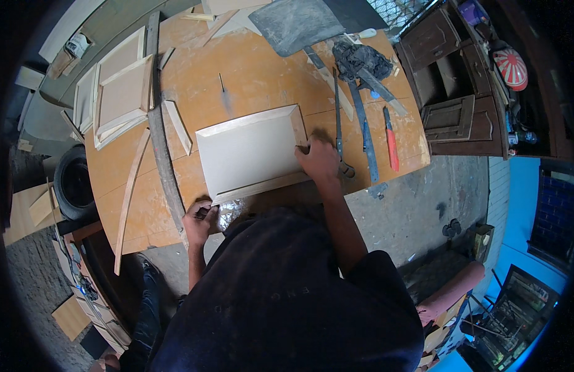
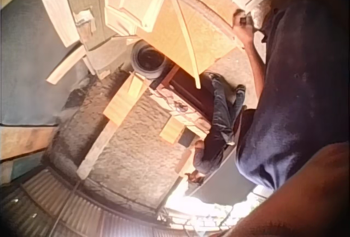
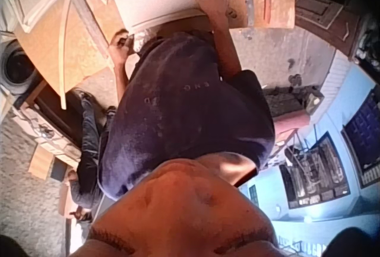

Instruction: Assembling wooden pieces to form a frame or box on a workshop workbench.

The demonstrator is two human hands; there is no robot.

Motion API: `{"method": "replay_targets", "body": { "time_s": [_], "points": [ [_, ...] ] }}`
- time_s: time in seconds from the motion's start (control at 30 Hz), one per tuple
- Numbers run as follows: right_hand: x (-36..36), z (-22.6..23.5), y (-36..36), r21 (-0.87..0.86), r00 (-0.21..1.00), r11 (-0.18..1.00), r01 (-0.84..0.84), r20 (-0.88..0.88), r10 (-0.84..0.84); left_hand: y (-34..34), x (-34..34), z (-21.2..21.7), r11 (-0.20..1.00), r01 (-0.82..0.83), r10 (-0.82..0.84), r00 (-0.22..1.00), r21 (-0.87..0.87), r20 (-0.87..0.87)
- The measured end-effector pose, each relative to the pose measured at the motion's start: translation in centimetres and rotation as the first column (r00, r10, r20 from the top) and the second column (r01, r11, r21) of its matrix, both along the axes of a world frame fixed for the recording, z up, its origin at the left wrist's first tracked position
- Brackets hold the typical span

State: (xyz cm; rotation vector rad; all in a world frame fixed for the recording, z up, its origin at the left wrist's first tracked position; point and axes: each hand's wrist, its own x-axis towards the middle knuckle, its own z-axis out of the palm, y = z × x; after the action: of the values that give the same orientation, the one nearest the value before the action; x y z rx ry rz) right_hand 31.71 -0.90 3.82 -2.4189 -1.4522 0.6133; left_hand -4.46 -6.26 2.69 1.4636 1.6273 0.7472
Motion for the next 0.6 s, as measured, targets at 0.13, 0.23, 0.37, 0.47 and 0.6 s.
{"method": "replay_targets", "body": {
  "time_s": [0.13,0.23,0.37,0.47,0.6],
  "points": [
    [1.0,0.6,-0.6,0.121,0.995,0.99,0.07,-0.085,-0.06,0.0,0.0,0.2,1.0,0.003,-0.003,1.0,-0.003,-0.005],
    [3.2,-0.3,-1.5,0.302,0.951,0.928,0.218,-0.281,-0.132,0.0,-0.1,0.0,1.0,0.001,-0.001,1.0,0.001,0.013],
    [3.8,2.4,-1.8,0.225,0.684,0.898,0.378,-0.722,-0.107,0.0,-0.2,0.0,1.0,0.006,-0.006,1.0,-0.005,-0.014],
    [4.5,4.4,-2.5,0.088,0.511,0.899,0.43,-0.845,-0.161,0.0,-0.2,0.1,1.0,0.016,-0.016,1.0,-0.011,-0.003],
    [5.2,7.1,-3.4,0.103,0.555,0.927,0.361,-0.822,-0.125,0.1,0.1,0.6,1.0,0.012,-0.012,1.0,-0.008,-0.024]
  ]
}}
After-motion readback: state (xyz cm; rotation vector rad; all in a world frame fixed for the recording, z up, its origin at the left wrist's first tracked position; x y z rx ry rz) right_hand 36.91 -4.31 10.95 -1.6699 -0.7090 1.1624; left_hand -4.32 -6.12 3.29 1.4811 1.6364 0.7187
